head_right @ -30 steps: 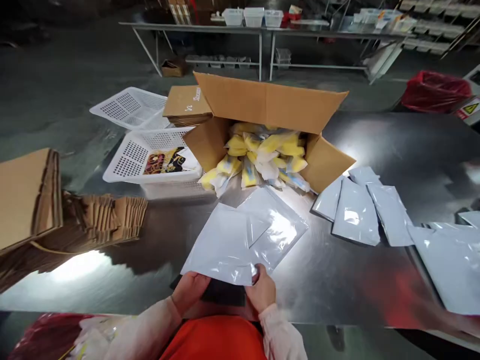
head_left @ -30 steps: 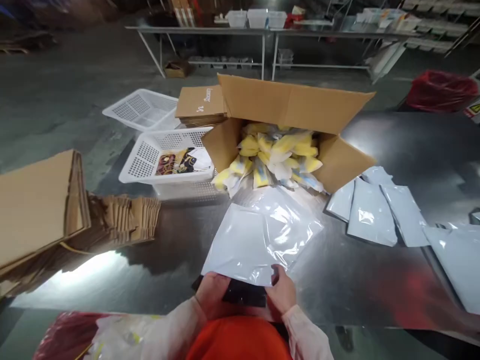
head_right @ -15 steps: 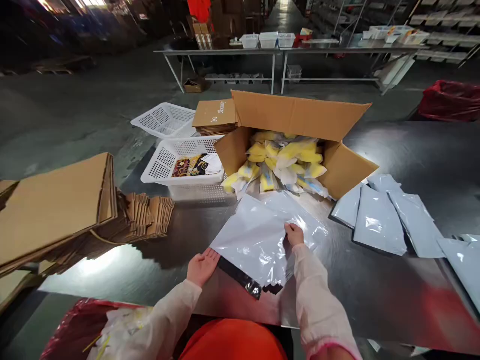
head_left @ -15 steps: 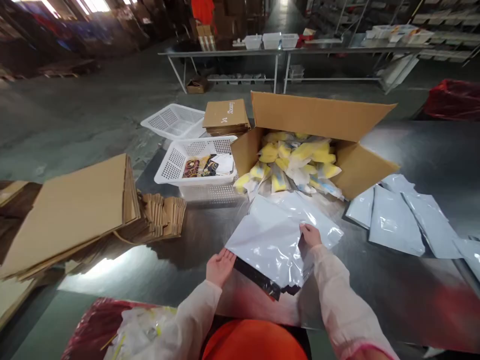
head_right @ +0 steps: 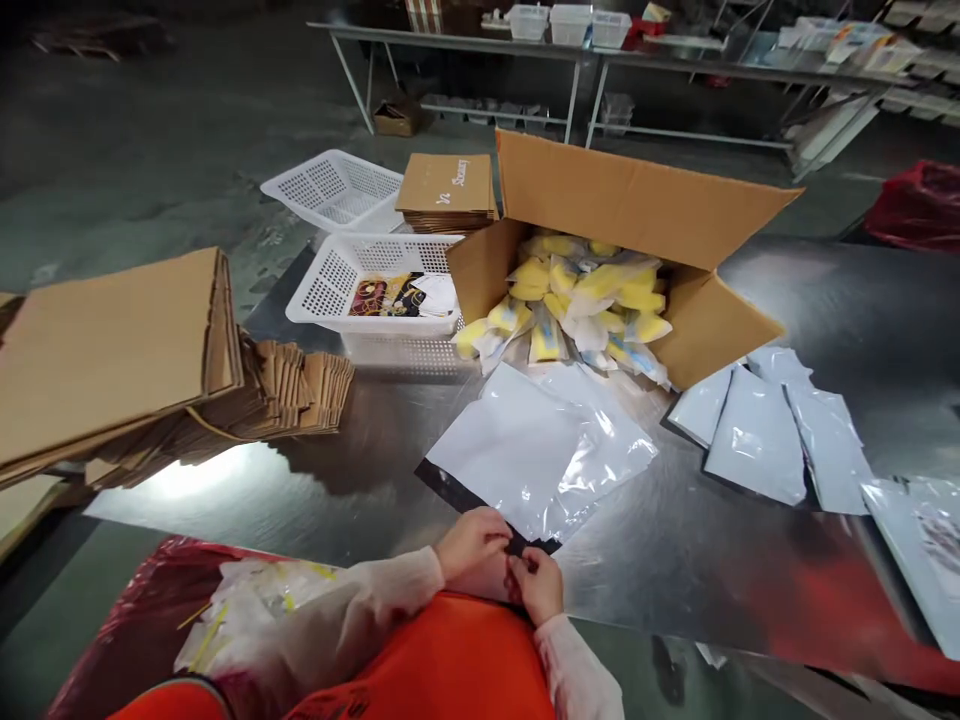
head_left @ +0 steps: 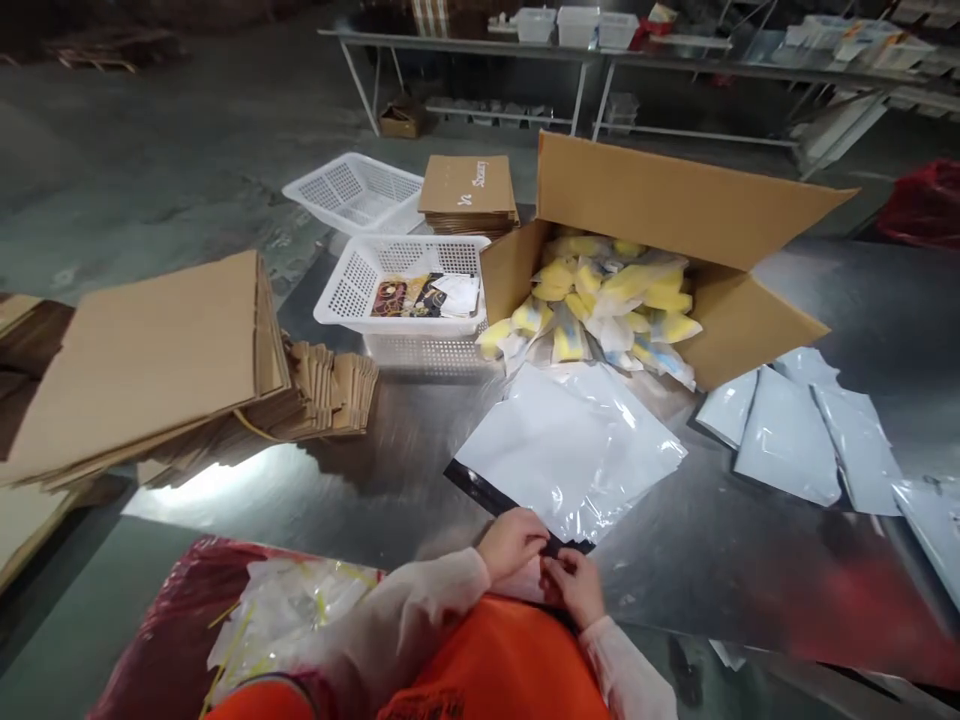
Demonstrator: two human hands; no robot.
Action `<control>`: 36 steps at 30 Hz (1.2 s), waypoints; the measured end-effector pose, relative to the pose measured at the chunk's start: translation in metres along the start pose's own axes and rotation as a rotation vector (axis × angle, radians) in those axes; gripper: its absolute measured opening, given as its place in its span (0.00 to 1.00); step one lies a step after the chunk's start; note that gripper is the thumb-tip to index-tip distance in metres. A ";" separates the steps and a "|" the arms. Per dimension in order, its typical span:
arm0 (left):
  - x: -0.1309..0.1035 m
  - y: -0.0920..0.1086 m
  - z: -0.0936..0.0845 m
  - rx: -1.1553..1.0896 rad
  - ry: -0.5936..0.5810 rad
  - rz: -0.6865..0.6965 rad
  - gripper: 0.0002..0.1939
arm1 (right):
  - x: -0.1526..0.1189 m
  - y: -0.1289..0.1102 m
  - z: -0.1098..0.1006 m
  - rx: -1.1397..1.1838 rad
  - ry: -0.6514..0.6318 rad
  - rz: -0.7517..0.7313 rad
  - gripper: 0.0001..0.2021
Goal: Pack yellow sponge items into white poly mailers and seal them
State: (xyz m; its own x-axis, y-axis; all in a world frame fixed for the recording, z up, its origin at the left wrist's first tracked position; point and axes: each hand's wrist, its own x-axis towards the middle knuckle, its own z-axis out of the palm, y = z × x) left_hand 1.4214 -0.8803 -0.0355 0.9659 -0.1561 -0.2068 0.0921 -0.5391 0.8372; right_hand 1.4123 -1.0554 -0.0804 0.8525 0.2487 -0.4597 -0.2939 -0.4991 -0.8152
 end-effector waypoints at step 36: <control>0.018 0.014 -0.007 -0.342 0.058 -0.116 0.07 | 0.015 -0.042 -0.030 -0.259 0.188 -0.354 0.25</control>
State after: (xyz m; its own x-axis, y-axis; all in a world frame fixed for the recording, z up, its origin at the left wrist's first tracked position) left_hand 1.4417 -0.8851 -0.0242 0.9556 -0.0577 -0.2891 0.2677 -0.2409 0.9329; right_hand 1.4508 -1.0558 -0.0428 0.9514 0.2978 -0.0784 0.1253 -0.6070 -0.7847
